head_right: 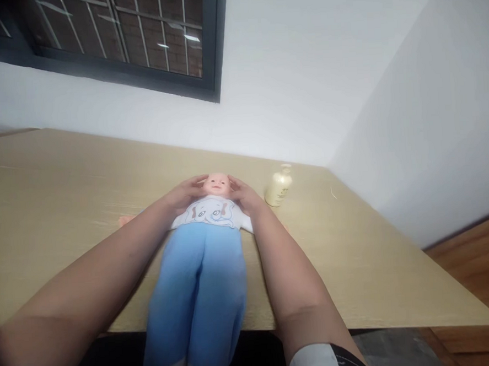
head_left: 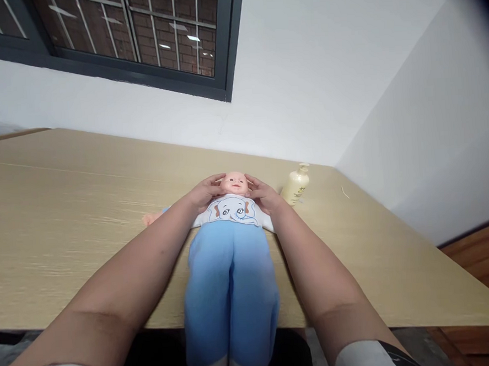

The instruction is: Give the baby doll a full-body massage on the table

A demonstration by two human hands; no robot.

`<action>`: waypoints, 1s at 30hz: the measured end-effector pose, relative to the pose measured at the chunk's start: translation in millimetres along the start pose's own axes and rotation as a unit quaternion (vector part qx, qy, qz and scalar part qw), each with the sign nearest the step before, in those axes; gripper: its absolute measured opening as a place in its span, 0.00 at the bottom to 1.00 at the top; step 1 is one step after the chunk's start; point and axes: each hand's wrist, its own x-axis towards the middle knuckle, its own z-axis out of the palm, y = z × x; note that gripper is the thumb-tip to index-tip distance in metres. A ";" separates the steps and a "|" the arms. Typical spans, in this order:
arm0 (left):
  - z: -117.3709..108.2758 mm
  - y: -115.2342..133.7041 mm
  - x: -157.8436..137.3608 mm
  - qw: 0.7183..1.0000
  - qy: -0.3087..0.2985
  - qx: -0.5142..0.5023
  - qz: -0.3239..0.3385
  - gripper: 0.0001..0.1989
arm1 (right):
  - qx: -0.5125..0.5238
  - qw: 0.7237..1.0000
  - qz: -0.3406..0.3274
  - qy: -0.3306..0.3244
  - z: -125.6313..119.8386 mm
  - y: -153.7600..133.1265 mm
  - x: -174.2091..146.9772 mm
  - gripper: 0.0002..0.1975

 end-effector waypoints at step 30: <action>5.2 0.4 1.1 0.999 0.031 0.018 0.001 0.35 | 0.014 1.000 0.020 0.011 8.0 -3.7 0.1 0.48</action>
